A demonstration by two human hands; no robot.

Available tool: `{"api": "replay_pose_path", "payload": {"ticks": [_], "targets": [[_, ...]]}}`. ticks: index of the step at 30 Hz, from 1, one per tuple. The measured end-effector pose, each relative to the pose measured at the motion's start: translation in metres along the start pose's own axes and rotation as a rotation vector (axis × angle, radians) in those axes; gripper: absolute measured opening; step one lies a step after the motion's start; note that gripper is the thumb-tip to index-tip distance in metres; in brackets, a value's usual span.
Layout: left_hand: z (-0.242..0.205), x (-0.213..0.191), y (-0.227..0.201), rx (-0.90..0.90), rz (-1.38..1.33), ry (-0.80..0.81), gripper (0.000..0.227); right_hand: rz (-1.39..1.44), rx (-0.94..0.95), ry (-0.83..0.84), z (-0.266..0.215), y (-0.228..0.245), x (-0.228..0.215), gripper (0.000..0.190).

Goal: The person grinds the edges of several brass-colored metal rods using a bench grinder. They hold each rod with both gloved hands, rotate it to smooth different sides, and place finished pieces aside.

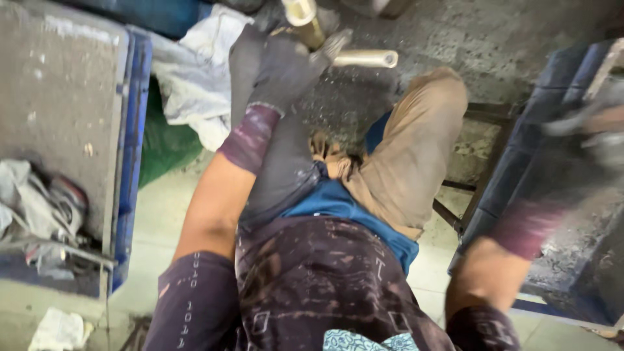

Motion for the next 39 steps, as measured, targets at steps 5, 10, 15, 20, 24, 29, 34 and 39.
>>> {"api": "replay_pose_path", "payload": {"ticks": [5, 10, 15, 20, 24, 29, 34, 39], "targets": [[0.019, 0.004, 0.013, -0.165, -0.168, -0.074, 0.017, 0.264, 0.104, 0.241, -0.027, 0.007, 0.099, 0.053], [0.038, 0.008, 0.019, -0.202, -0.441, -0.004, 0.014, 0.339, 0.128, 0.517, -0.030, 0.014, 0.193, 0.055], [0.057, 0.008, 0.018, -0.071, -0.211, 0.046, 0.030, -0.024, 0.044, 0.610, -0.022, 0.016, 0.264, 0.060], [0.060, 0.004, 0.020, -0.111, -0.333, -0.093, 0.024, -0.530, -0.108, 0.532, -0.015, 0.022, 0.299, 0.058], [0.069, 0.000, 0.022, -0.157, -0.357, -0.112, 0.020, -0.340, -0.038, 0.455, -0.010, 0.024, 0.310, 0.052], [0.065, -0.002, 0.022, -0.482, -0.738, -0.045, 0.020, -0.500, -0.068, 0.393, -0.017, 0.029, 0.300, 0.055], [0.065, -0.020, 0.015, -0.158, -0.396, -0.114, 0.019, -0.482, 0.161, 0.391, -0.022, 0.026, 0.293, 0.054], [0.052, -0.005, 0.027, -0.394, -0.597, -0.136, 0.030, -0.487, 0.229, 0.203, -0.029, 0.004, 0.291, 0.070]]}}
Point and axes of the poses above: each hand's wrist, its own z-axis towards the middle knuckle, its own x-axis out of the palm, y = z × x, the point moved 4 cm from there along z, towards the middle knuckle, and after that the axes turned 7 degrees about -z, right-handed, at the moved point
